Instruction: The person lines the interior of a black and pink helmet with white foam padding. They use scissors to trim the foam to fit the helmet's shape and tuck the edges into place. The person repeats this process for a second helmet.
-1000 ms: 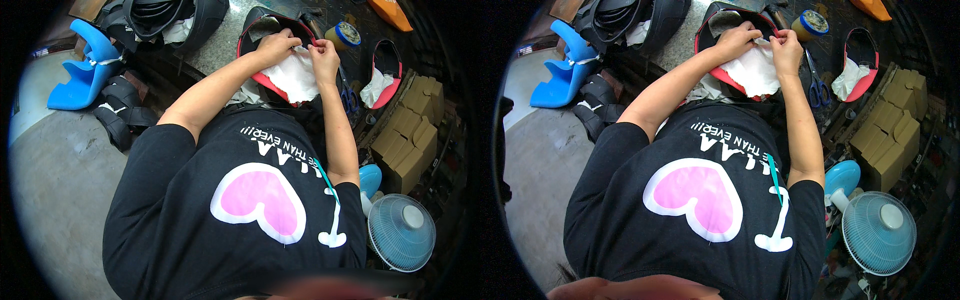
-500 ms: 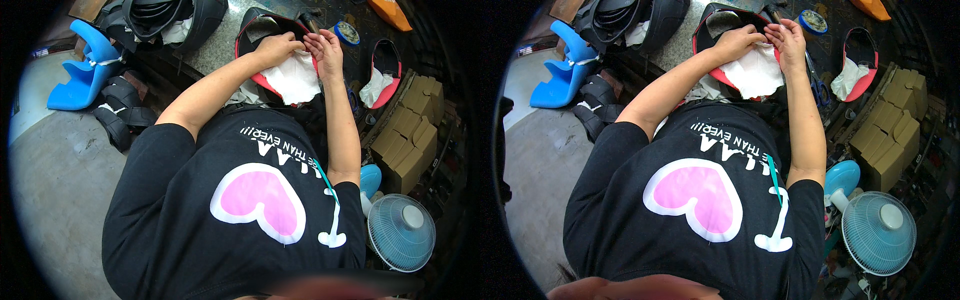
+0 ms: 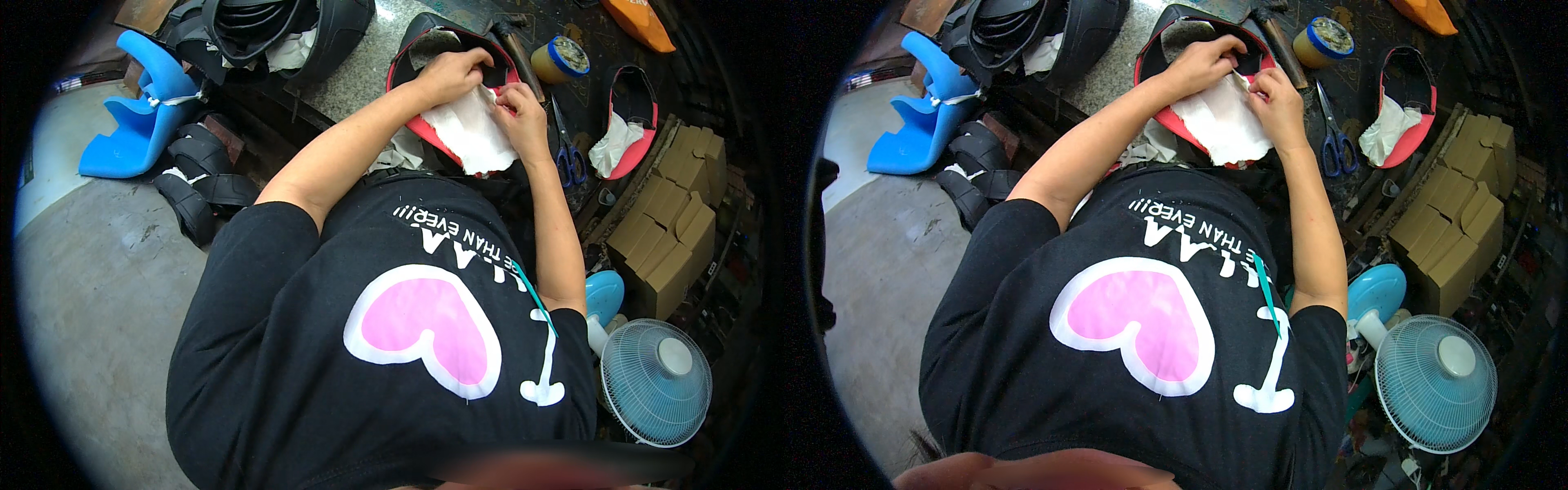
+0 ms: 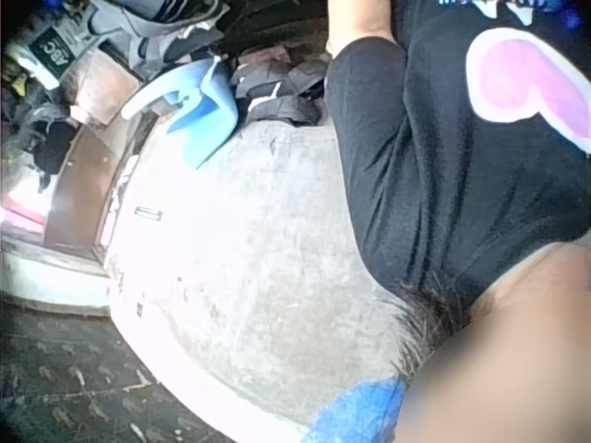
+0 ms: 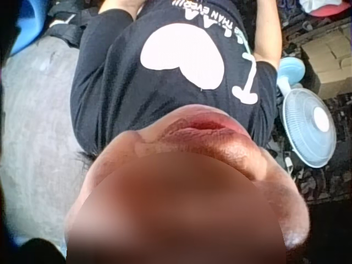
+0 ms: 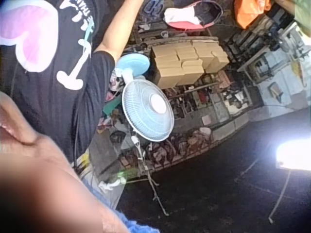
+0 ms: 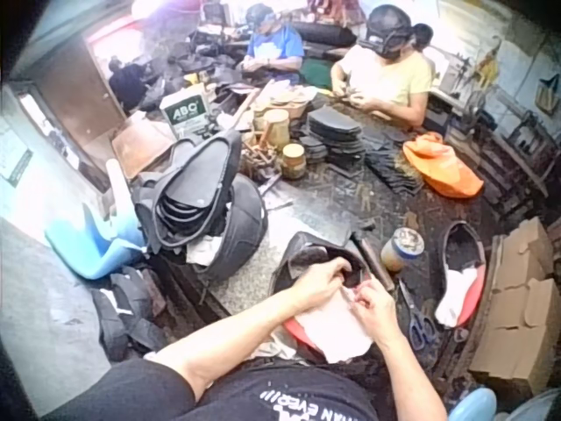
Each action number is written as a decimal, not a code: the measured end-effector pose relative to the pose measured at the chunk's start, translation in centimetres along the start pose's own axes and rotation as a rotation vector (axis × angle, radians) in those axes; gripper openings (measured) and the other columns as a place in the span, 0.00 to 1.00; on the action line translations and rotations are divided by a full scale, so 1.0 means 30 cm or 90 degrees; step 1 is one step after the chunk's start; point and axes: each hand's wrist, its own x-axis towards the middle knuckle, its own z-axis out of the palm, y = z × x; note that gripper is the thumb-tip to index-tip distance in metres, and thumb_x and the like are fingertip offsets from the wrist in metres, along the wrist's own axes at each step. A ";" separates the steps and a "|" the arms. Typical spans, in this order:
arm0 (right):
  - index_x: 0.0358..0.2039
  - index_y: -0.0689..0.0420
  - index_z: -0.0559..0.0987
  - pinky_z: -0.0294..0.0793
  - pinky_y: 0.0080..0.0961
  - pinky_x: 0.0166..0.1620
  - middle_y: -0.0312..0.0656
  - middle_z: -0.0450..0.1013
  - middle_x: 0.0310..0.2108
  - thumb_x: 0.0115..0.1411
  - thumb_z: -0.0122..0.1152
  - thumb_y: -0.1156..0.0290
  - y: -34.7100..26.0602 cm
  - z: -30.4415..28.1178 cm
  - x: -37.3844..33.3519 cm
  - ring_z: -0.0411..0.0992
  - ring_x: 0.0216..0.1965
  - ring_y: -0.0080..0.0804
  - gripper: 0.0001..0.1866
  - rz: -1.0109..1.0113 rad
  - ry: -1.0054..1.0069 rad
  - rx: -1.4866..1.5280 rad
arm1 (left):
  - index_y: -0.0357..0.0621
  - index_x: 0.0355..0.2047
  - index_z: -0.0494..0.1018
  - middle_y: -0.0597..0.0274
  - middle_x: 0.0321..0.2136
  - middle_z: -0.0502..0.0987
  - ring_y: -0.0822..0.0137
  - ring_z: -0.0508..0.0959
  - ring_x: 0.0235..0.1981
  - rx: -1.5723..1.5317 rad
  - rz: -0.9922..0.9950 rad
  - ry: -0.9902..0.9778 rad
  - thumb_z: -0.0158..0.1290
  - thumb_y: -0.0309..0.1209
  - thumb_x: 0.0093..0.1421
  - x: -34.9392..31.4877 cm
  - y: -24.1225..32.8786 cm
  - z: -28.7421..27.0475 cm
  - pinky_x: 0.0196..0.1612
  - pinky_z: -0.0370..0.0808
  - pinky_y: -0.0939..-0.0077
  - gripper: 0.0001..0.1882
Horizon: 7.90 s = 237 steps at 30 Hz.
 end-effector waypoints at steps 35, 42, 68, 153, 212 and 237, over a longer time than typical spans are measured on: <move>0.34 0.61 0.79 0.71 0.17 0.36 0.34 0.76 0.28 0.58 0.65 0.73 0.078 0.041 -0.022 0.71 0.29 0.18 0.06 0.248 0.118 0.315 | 0.43 0.33 0.80 0.54 0.28 0.79 0.57 0.80 0.31 0.121 0.029 -0.183 0.63 0.40 0.50 0.072 -0.003 0.008 0.37 0.75 0.65 0.15; 0.38 0.59 0.74 0.73 0.17 0.28 0.39 0.77 0.29 0.61 0.64 0.69 0.033 -0.017 0.030 0.73 0.25 0.19 0.10 0.402 0.133 0.514 | 0.45 0.32 0.80 0.55 0.28 0.81 0.59 0.81 0.33 0.068 -0.059 -0.164 0.61 0.40 0.51 0.058 0.002 0.011 0.38 0.75 0.68 0.14; 0.37 0.58 0.82 0.75 0.29 0.43 0.42 0.79 0.34 0.56 0.68 0.63 -0.008 -0.018 0.044 0.78 0.39 0.36 0.13 0.100 0.017 -0.084 | 0.39 0.35 0.74 0.58 0.22 0.78 0.67 0.79 0.25 -0.017 -0.068 0.024 0.59 0.25 0.50 0.059 -0.012 0.062 0.31 0.75 0.71 0.12; 0.38 0.55 0.71 0.73 0.48 0.39 0.54 0.78 0.31 0.66 0.53 0.57 0.071 -0.012 0.079 0.76 0.36 0.57 0.13 0.200 -0.019 -0.297 | 0.44 0.38 0.76 0.50 0.34 0.81 0.49 0.81 0.40 0.218 -0.029 -0.154 0.60 0.42 0.54 0.117 0.039 0.076 0.42 0.76 0.55 0.17; 0.29 0.59 0.78 0.74 0.37 0.40 0.47 0.74 0.31 0.47 0.71 0.70 0.150 0.022 0.080 0.74 0.34 0.45 0.12 0.196 0.164 -0.063 | 0.44 0.32 0.77 0.54 0.29 0.80 0.51 0.81 0.34 0.248 -0.078 -0.016 0.61 0.35 0.48 0.124 0.051 0.163 0.37 0.77 0.56 0.12; 0.43 0.56 0.70 0.73 0.45 0.49 0.52 0.67 0.48 0.47 0.73 0.55 0.043 0.007 0.091 0.72 0.48 0.55 0.28 0.333 0.033 -0.150 | 0.37 0.32 0.75 0.47 0.31 0.78 0.46 0.79 0.37 0.185 0.064 -0.040 0.53 0.26 0.55 0.092 0.018 0.128 0.41 0.75 0.55 0.06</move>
